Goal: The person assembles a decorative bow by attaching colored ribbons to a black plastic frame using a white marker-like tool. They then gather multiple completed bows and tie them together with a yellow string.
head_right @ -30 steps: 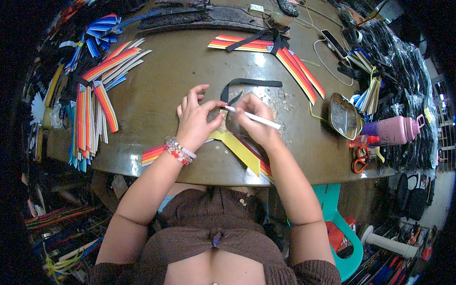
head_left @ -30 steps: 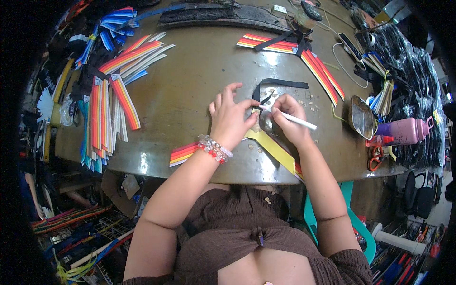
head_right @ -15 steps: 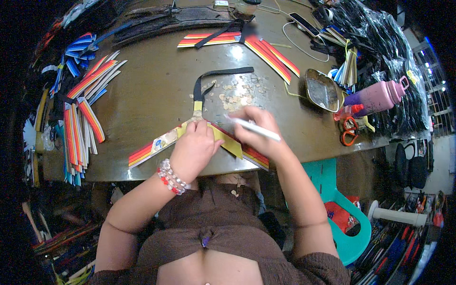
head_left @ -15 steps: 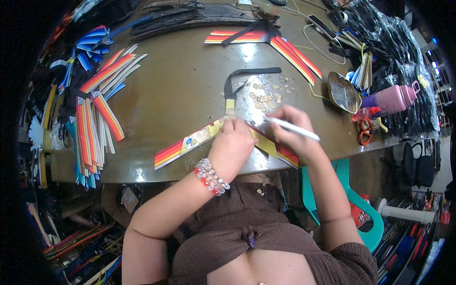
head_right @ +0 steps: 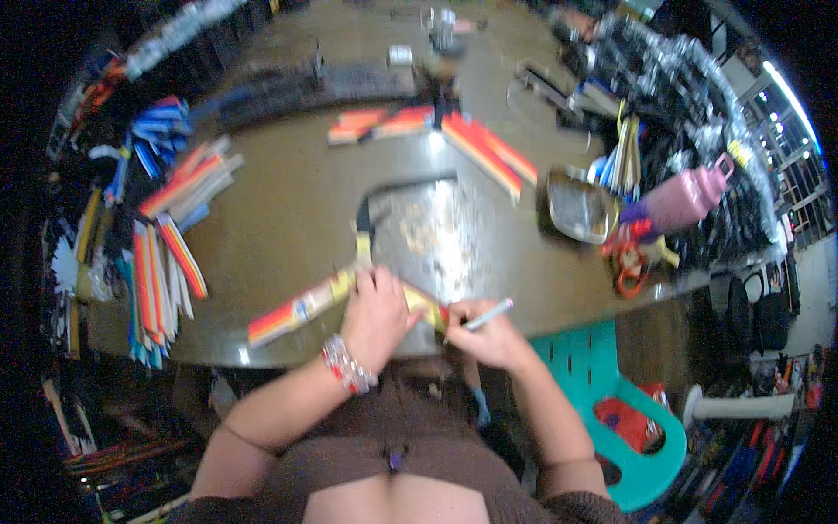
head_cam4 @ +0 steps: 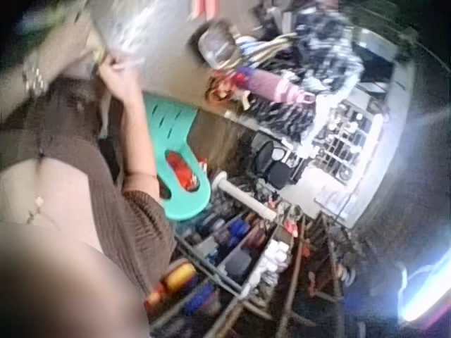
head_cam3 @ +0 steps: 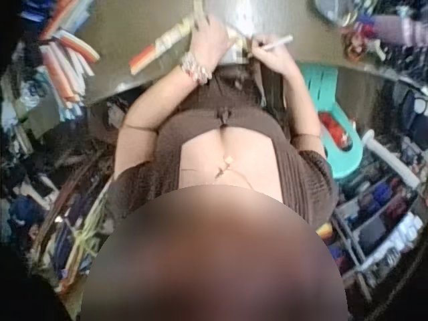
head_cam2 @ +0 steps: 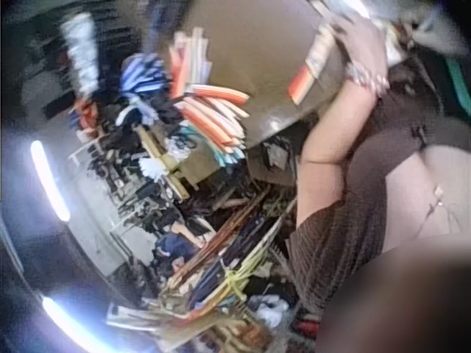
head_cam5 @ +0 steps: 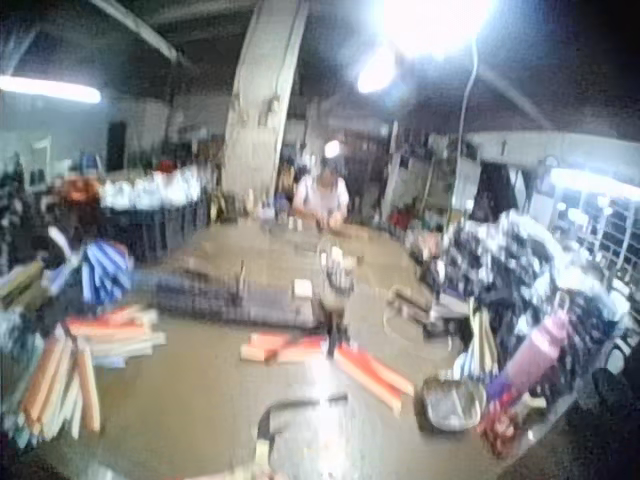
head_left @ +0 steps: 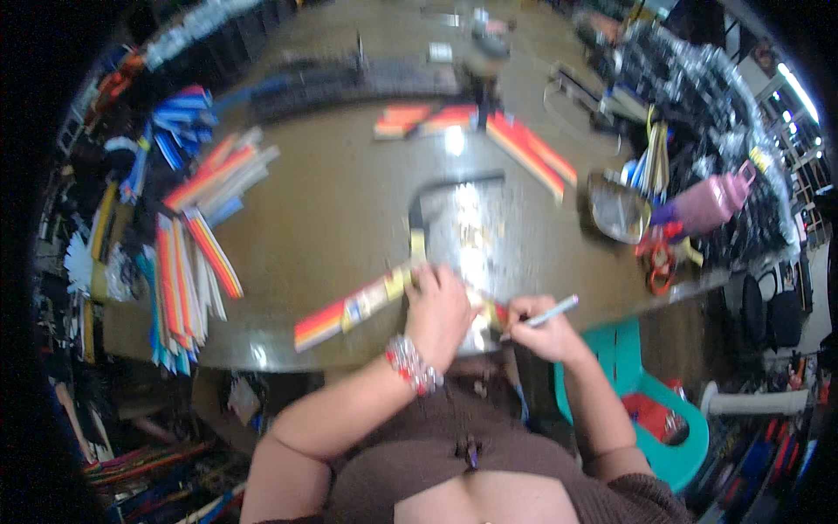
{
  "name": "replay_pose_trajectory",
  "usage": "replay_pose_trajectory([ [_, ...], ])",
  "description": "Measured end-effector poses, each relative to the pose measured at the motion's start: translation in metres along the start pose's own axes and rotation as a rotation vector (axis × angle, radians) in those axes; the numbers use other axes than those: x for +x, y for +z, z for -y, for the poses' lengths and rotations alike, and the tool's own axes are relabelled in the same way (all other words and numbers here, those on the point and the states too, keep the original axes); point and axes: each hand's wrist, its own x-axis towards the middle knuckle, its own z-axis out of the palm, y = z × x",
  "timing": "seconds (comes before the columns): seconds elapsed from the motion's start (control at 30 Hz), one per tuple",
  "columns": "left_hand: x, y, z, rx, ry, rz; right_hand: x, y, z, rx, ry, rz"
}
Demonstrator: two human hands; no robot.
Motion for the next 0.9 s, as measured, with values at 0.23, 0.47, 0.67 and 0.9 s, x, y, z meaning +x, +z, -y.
replay_pose_trajectory([
  [0.23, 0.003, -0.006, 0.047, -0.216, 0.16, -0.066, 0.073, 0.063, 0.03, -0.153, -0.584, -0.703],
  [0.47, -0.047, -0.005, 0.121, -0.55, 0.137, -0.146, 0.074, 0.09, 0.025, -0.3, -0.378, -0.57],
  [0.67, -0.063, -0.015, 0.098, -0.302, 0.009, 0.032, 0.083, 0.083, 0.023, -0.261, -0.359, -0.555],
  [0.9, -0.082, 0.001, 0.061, -0.103, -0.01, -0.17, 0.085, 0.07, 0.061, 0.152, -0.217, -0.604],
])
